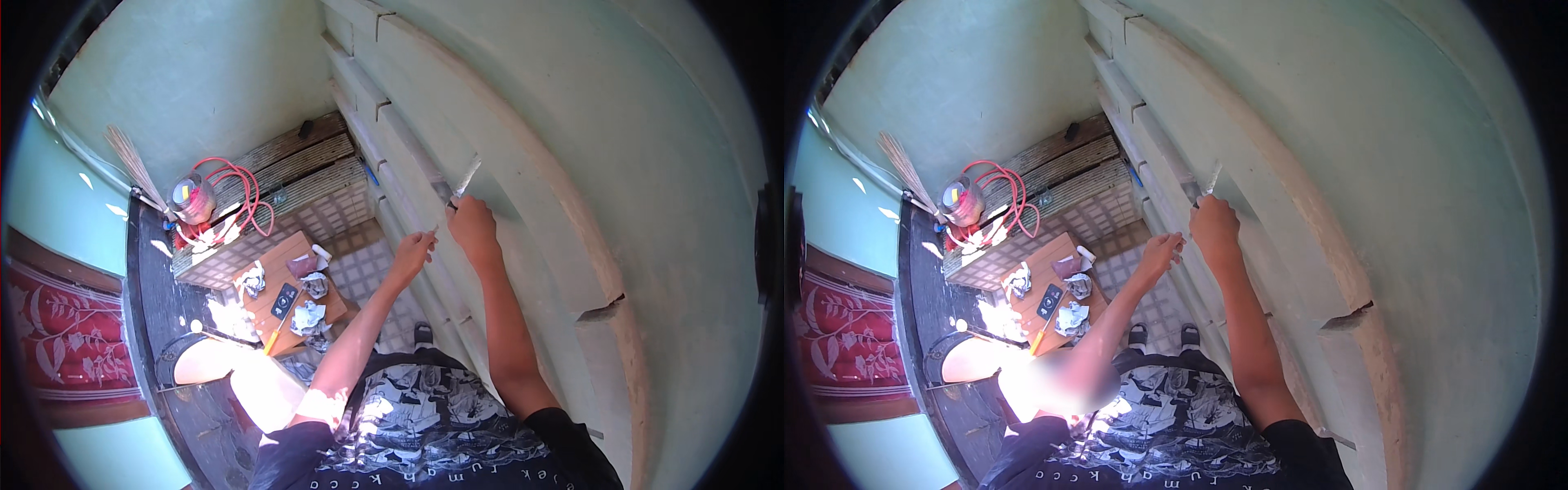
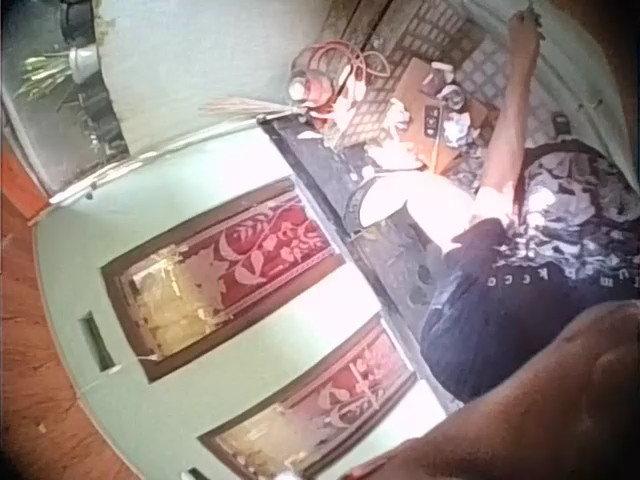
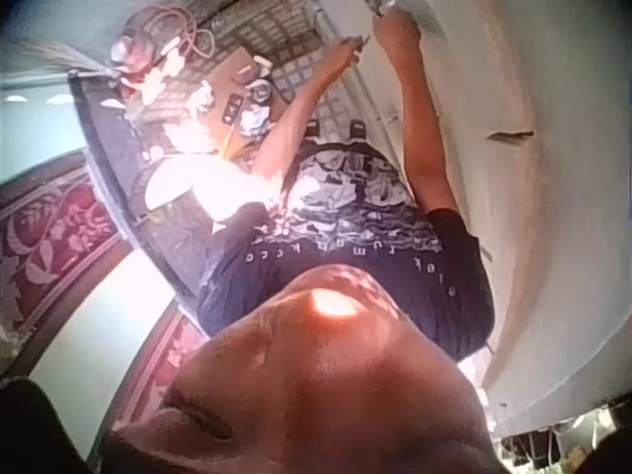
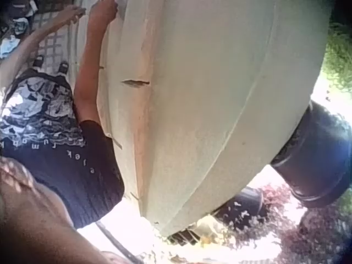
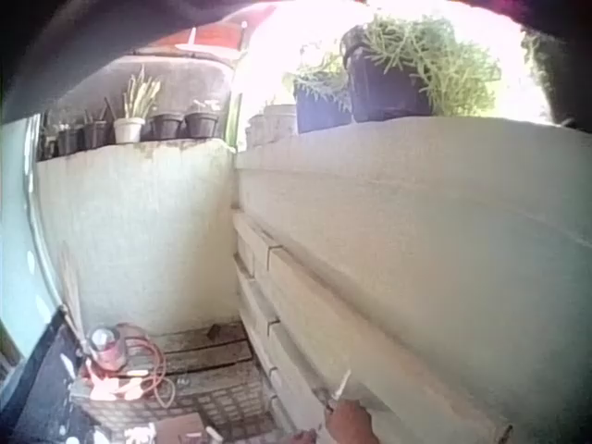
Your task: Patching a gap in a concrete wall or overhead beam using spackle and a putty knife.
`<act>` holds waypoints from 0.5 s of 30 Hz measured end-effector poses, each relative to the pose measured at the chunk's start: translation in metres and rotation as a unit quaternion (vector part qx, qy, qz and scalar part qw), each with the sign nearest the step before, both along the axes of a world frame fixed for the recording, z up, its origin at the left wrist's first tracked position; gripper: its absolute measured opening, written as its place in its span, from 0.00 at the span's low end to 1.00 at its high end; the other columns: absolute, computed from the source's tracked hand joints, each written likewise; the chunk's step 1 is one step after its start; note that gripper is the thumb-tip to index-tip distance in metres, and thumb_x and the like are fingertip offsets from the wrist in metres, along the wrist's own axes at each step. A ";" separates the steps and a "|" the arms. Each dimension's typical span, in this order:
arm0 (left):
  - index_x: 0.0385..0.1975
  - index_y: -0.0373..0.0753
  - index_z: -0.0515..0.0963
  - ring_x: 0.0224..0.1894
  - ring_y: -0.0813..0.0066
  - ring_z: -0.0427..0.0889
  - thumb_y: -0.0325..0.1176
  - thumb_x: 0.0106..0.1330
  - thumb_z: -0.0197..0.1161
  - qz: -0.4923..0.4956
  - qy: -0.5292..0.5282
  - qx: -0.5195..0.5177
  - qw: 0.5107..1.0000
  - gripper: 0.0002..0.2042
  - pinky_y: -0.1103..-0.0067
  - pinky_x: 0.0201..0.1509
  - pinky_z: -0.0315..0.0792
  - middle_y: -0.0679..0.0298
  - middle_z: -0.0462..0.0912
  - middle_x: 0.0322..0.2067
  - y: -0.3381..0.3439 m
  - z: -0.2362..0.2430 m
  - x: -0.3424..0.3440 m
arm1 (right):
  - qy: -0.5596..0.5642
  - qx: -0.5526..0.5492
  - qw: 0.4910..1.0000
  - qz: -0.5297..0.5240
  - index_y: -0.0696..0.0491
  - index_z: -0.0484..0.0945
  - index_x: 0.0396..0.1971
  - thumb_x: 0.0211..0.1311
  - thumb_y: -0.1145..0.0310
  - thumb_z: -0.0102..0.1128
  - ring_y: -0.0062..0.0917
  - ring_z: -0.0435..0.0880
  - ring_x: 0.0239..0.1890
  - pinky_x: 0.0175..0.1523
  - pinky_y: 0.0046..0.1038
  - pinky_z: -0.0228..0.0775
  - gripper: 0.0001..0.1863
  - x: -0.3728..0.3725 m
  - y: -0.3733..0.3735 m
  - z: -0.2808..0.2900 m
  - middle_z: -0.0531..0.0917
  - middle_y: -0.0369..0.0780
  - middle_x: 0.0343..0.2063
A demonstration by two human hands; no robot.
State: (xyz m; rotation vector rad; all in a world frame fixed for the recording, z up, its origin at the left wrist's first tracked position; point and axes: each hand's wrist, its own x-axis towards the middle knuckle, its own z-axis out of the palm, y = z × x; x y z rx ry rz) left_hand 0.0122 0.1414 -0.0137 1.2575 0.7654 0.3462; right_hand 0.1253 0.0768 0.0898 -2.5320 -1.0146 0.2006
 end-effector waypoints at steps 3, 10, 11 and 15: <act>0.29 0.29 0.77 0.23 0.77 0.73 0.42 0.65 0.52 -0.001 -0.018 -0.012 1.000 0.18 0.80 0.27 0.65 0.64 0.75 0.24 0.007 0.000 -0.005 | 0.006 -0.036 0.999 0.032 0.56 0.79 0.31 0.55 0.64 0.57 0.46 0.82 0.39 0.45 0.42 0.74 0.10 -0.005 -0.004 0.008 0.82 0.50 0.32; 0.33 0.38 0.77 0.24 0.82 0.73 0.45 0.65 0.53 -0.008 -0.008 0.004 1.000 0.15 0.83 0.23 0.61 0.71 0.74 0.27 0.012 0.001 -0.003 | -0.023 -0.029 0.999 0.033 0.53 0.79 0.35 0.56 0.64 0.56 0.46 0.81 0.37 0.43 0.41 0.74 0.10 0.001 0.010 0.001 0.82 0.50 0.31; 0.33 0.38 0.77 0.24 0.83 0.73 0.45 0.65 0.53 -0.008 -0.013 0.007 1.000 0.15 0.83 0.23 0.61 0.71 0.74 0.27 0.010 0.001 -0.005 | -0.027 -0.059 0.997 0.042 0.53 0.80 0.36 0.57 0.64 0.56 0.45 0.81 0.37 0.43 0.41 0.74 0.11 -0.003 0.005 0.008 0.82 0.50 0.32; 0.33 0.39 0.77 0.24 0.82 0.73 0.45 0.64 0.53 0.019 -0.010 0.002 1.000 0.15 0.83 0.23 0.60 0.72 0.74 0.26 0.008 -0.019 -0.006 | -0.034 -0.087 0.995 0.032 0.52 0.80 0.37 0.57 0.64 0.56 0.45 0.81 0.39 0.45 0.41 0.74 0.11 -0.007 0.002 0.010 0.82 0.49 0.33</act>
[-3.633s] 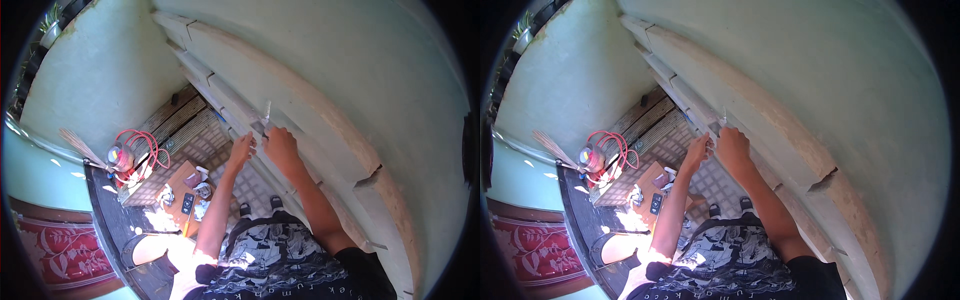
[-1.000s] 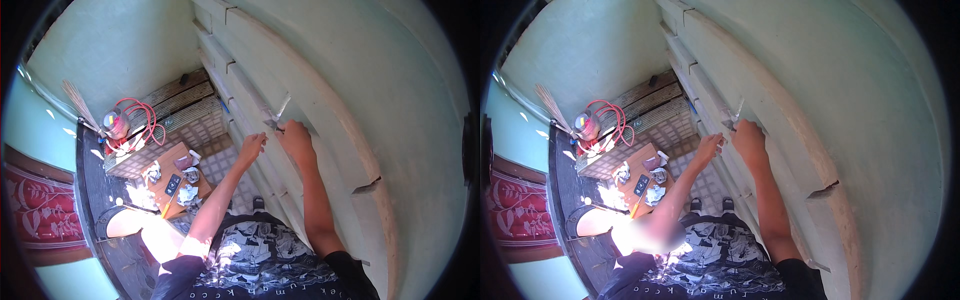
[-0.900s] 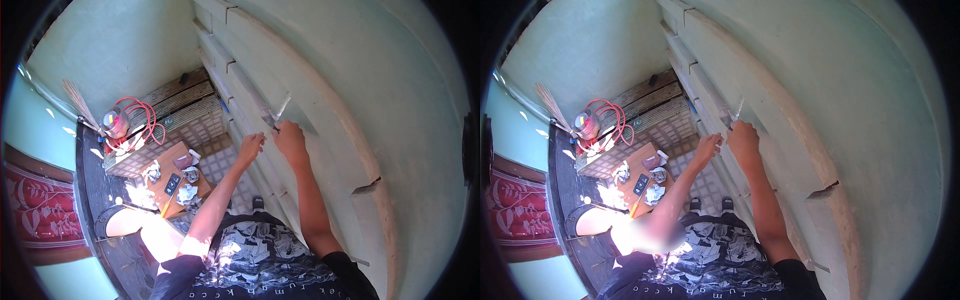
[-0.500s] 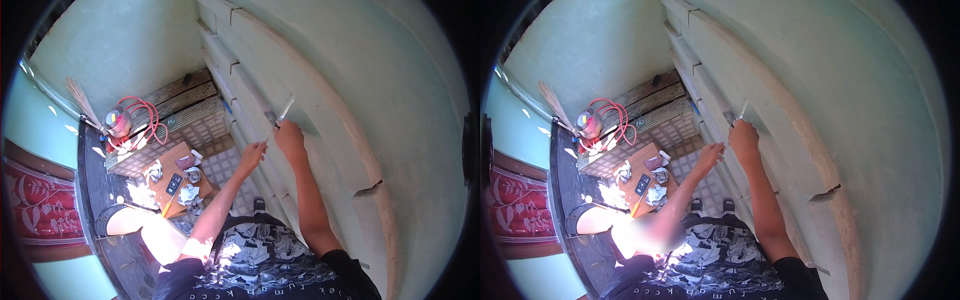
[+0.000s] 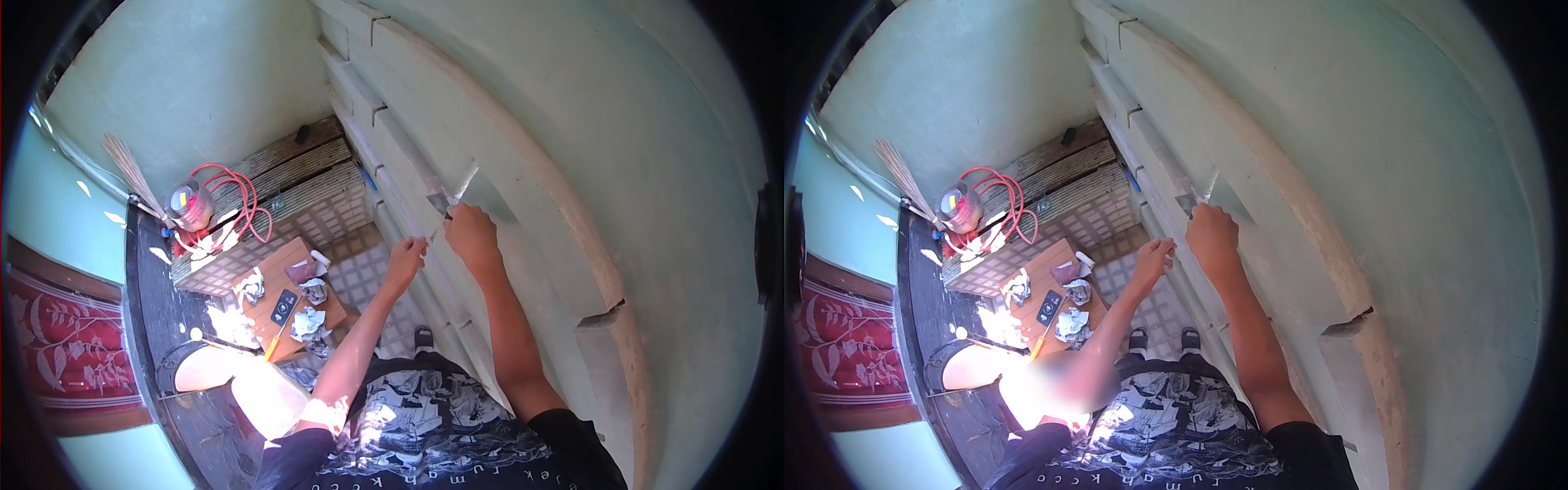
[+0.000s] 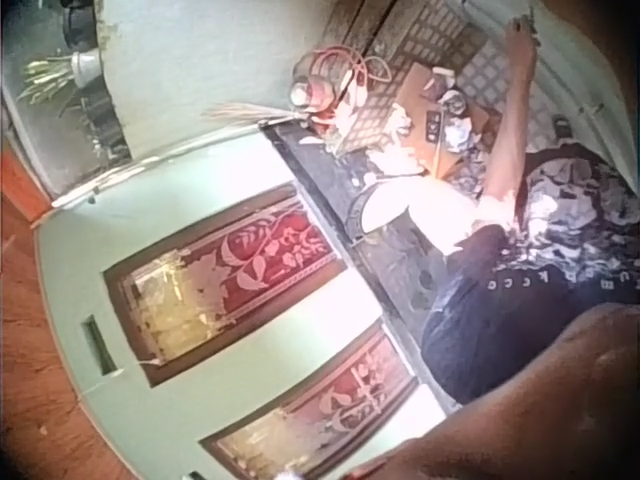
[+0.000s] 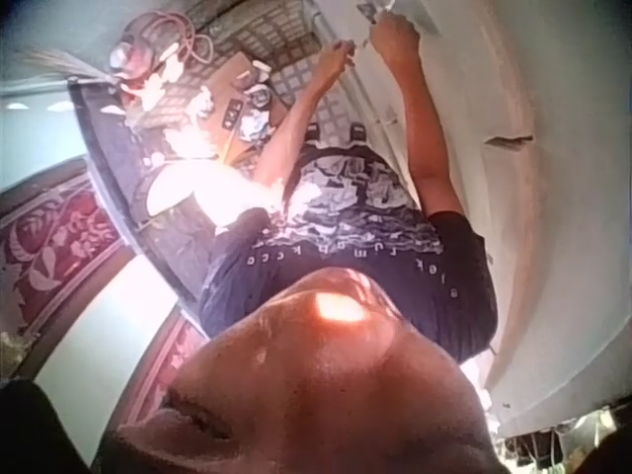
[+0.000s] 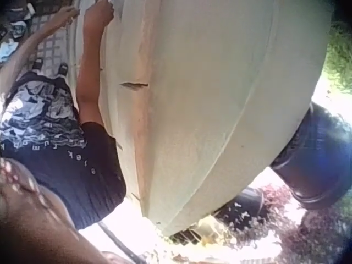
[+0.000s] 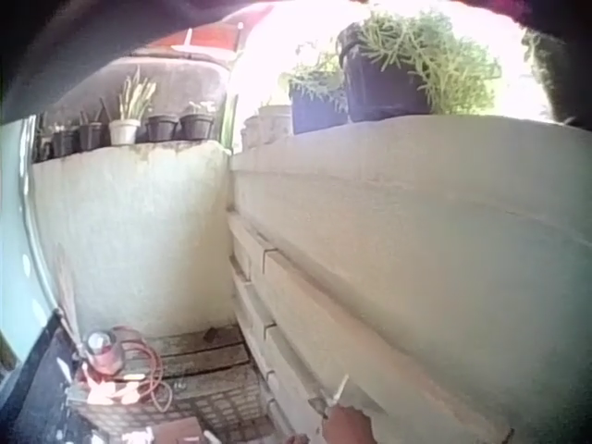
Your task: Patching a gap in a concrete wall or overhead beam using spackle and a putty knife.
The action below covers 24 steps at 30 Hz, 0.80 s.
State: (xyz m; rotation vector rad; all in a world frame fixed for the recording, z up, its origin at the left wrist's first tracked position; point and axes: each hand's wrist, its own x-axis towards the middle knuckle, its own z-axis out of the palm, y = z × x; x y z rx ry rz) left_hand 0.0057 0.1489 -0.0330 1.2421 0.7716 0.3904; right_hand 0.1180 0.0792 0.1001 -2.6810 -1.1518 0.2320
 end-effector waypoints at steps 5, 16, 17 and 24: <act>0.32 0.39 0.77 0.24 0.82 0.73 0.45 0.63 0.53 -0.022 -0.002 -0.022 1.000 0.14 0.83 0.23 0.60 0.71 0.74 0.26 -0.008 0.000 0.007 | 0.054 -0.033 0.998 0.015 0.51 0.81 0.40 0.55 0.64 0.58 0.44 0.81 0.41 0.47 0.41 0.73 0.13 0.004 0.000 0.024 0.82 0.49 0.36; 0.30 0.33 0.76 0.26 0.81 0.71 0.40 0.65 0.53 -0.009 0.000 -0.011 1.000 0.14 0.82 0.29 0.65 0.68 0.75 0.25 -0.015 -0.005 0.007 | 0.049 -0.010 0.998 0.024 0.47 0.79 0.47 0.57 0.62 0.57 0.43 0.81 0.41 0.47 0.40 0.73 0.17 0.002 -0.011 0.007 0.82 0.48 0.38; 0.31 0.32 0.76 0.26 0.81 0.71 0.40 0.65 0.53 -0.010 -0.002 -0.020 1.000 0.14 0.82 0.29 0.65 0.67 0.75 0.25 -0.017 -0.008 0.007 | 0.047 0.000 0.999 0.015 0.47 0.79 0.47 0.57 0.62 0.57 0.43 0.81 0.41 0.47 0.40 0.73 0.17 0.002 -0.012 0.002 0.82 0.48 0.38; 0.31 0.33 0.76 0.28 0.81 0.71 0.40 0.65 0.53 -0.003 0.010 -0.021 1.000 0.14 0.82 0.30 0.65 0.67 0.75 0.27 -0.013 -0.020 -0.003 | 0.053 -0.015 0.998 0.022 0.46 0.79 0.47 0.57 0.63 0.56 0.44 0.80 0.42 0.47 0.41 0.73 0.17 0.007 0.001 0.007 0.82 0.48 0.38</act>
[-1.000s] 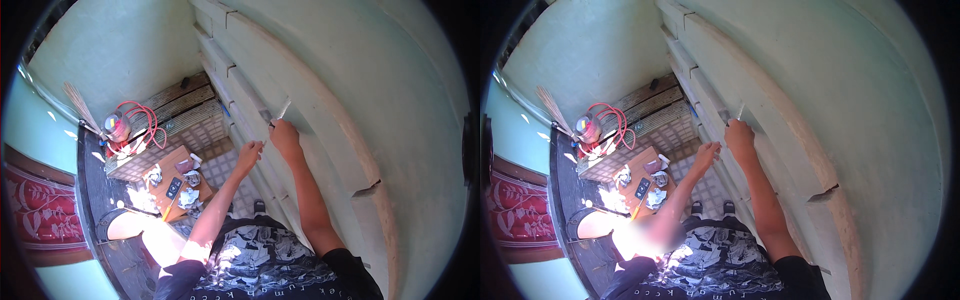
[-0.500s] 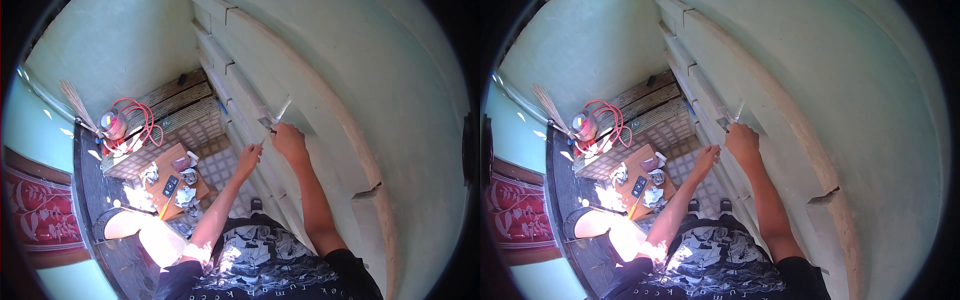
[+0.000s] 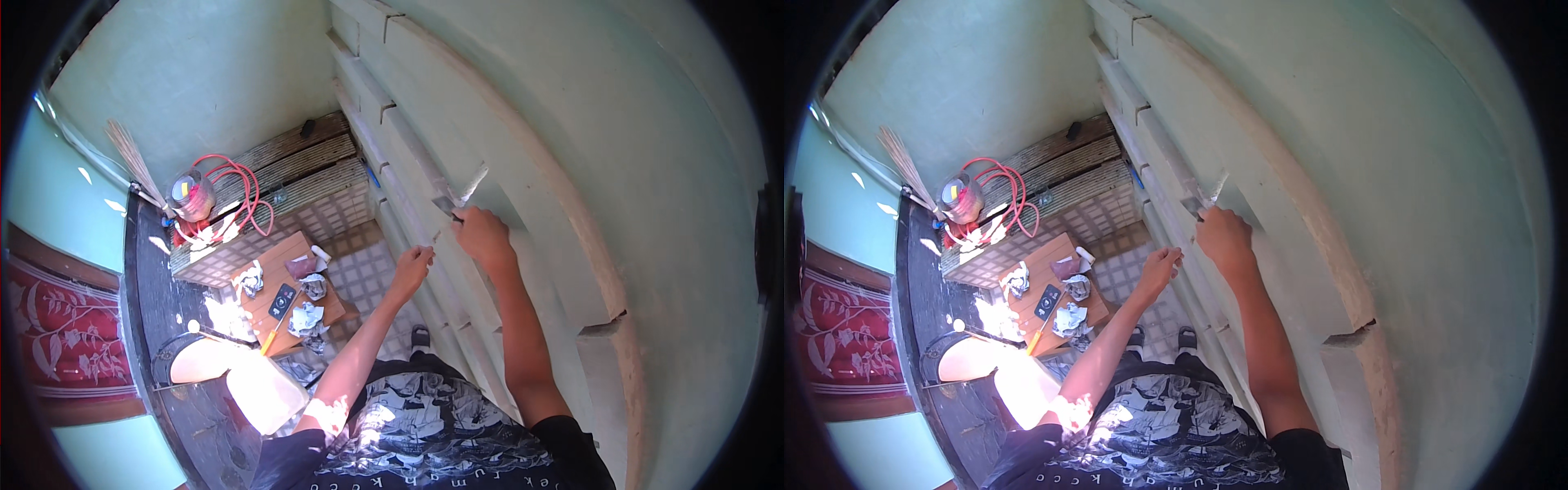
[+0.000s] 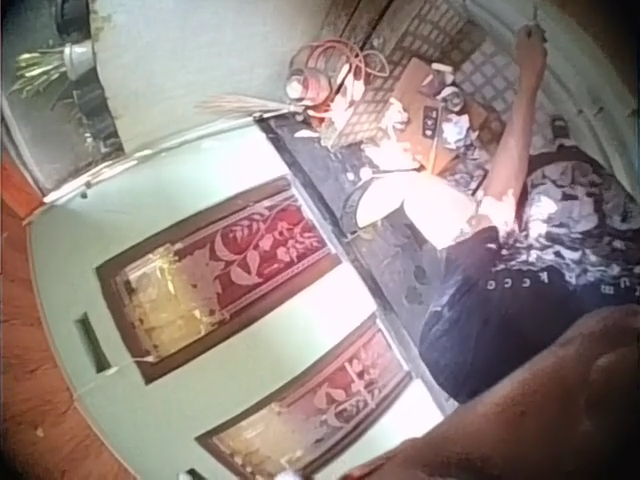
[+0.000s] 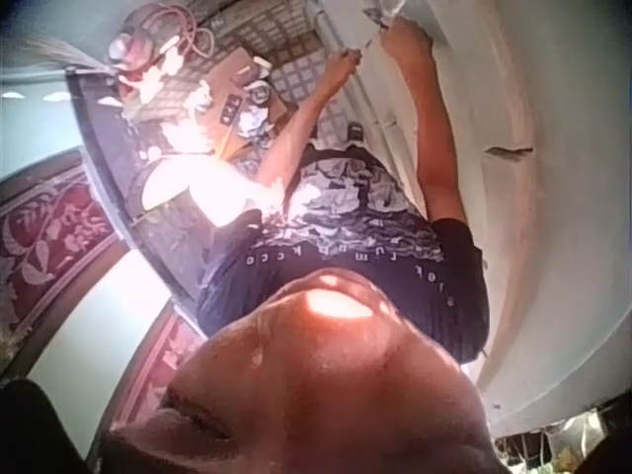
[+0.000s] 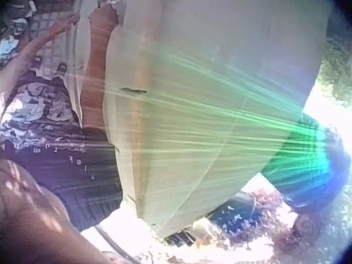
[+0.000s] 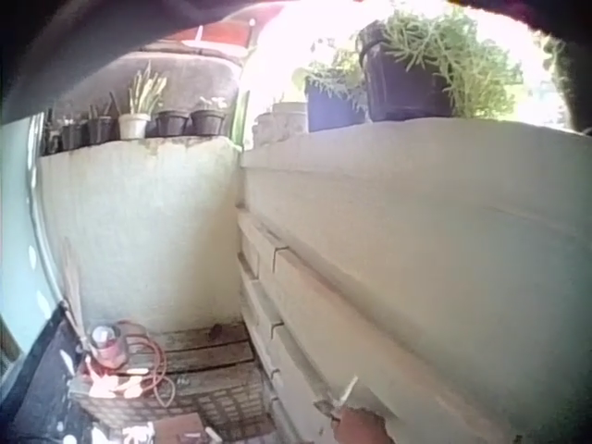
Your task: Patching a gap in a concrete wall or overhead beam using spackle and a putty knife.
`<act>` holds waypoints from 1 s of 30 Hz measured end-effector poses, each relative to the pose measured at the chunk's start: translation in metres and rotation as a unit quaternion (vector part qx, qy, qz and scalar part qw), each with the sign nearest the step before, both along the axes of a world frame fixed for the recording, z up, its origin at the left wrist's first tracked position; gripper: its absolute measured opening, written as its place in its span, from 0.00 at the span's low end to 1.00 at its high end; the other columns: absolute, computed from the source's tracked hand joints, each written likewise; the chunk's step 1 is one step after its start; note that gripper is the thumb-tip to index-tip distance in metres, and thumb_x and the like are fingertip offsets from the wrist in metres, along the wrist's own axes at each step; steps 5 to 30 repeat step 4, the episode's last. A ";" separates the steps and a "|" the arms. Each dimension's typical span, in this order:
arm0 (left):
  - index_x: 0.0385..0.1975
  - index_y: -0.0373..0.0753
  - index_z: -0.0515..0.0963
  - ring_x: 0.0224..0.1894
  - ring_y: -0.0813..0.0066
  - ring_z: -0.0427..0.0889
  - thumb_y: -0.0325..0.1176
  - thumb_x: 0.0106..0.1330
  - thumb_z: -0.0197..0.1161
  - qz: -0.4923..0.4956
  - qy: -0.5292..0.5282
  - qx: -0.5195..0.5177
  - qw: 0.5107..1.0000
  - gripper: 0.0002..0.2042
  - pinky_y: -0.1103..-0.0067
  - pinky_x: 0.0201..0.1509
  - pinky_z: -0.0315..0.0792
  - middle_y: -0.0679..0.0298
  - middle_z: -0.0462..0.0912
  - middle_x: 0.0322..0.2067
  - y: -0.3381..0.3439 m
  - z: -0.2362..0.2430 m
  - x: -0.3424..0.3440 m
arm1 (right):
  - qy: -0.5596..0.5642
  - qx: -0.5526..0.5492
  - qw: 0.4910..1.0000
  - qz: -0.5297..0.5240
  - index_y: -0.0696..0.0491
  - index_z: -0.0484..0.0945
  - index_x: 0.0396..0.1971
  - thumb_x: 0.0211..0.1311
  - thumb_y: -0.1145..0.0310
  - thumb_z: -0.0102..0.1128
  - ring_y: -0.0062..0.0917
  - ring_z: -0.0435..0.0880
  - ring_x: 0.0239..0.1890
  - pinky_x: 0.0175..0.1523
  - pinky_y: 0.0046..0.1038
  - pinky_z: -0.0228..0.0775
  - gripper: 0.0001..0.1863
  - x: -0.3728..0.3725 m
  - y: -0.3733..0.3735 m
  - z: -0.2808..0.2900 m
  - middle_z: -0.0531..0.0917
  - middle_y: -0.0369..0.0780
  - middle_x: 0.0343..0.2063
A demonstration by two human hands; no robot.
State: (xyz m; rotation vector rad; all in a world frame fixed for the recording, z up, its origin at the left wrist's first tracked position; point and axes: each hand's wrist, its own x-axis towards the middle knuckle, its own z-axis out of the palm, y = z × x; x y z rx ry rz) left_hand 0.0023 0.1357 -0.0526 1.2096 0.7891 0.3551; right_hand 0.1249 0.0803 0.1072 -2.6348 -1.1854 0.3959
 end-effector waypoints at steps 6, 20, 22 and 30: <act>0.33 0.35 0.77 0.30 0.81 0.71 0.41 0.66 0.54 0.020 0.022 0.002 1.000 0.14 0.81 0.33 0.66 0.69 0.75 0.27 0.007 -0.006 -0.002 | -0.004 0.009 1.000 0.005 0.47 0.80 0.45 0.57 0.61 0.55 0.43 0.81 0.44 0.51 0.43 0.71 0.16 0.002 0.004 0.002 0.83 0.49 0.38; 0.33 0.35 0.77 0.30 0.81 0.71 0.41 0.66 0.54 0.020 0.022 0.002 1.000 0.14 0.81 0.33 0.66 0.69 0.75 0.27 0.007 -0.006 -0.002 | -0.004 0.009 1.000 0.005 0.47 0.80 0.45 0.57 0.61 0.55 0.43 0.81 0.44 0.51 0.43 0.71 0.16 0.002 0.004 0.002 0.83 0.49 0.38; 0.33 0.35 0.77 0.30 0.81 0.71 0.41 0.66 0.54 0.020 0.022 0.002 1.000 0.14 0.81 0.33 0.66 0.69 0.75 0.27 0.007 -0.006 -0.002 | -0.004 0.009 1.000 0.005 0.47 0.80 0.45 0.57 0.61 0.55 0.43 0.81 0.44 0.51 0.43 0.71 0.16 0.002 0.004 0.002 0.83 0.49 0.38; 0.33 0.35 0.77 0.30 0.81 0.71 0.41 0.66 0.54 0.020 0.022 0.002 1.000 0.14 0.81 0.33 0.66 0.69 0.75 0.27 0.007 -0.006 -0.002 | -0.004 0.009 1.000 0.005 0.47 0.80 0.45 0.57 0.61 0.55 0.43 0.81 0.44 0.51 0.43 0.71 0.16 0.002 0.004 0.002 0.83 0.49 0.38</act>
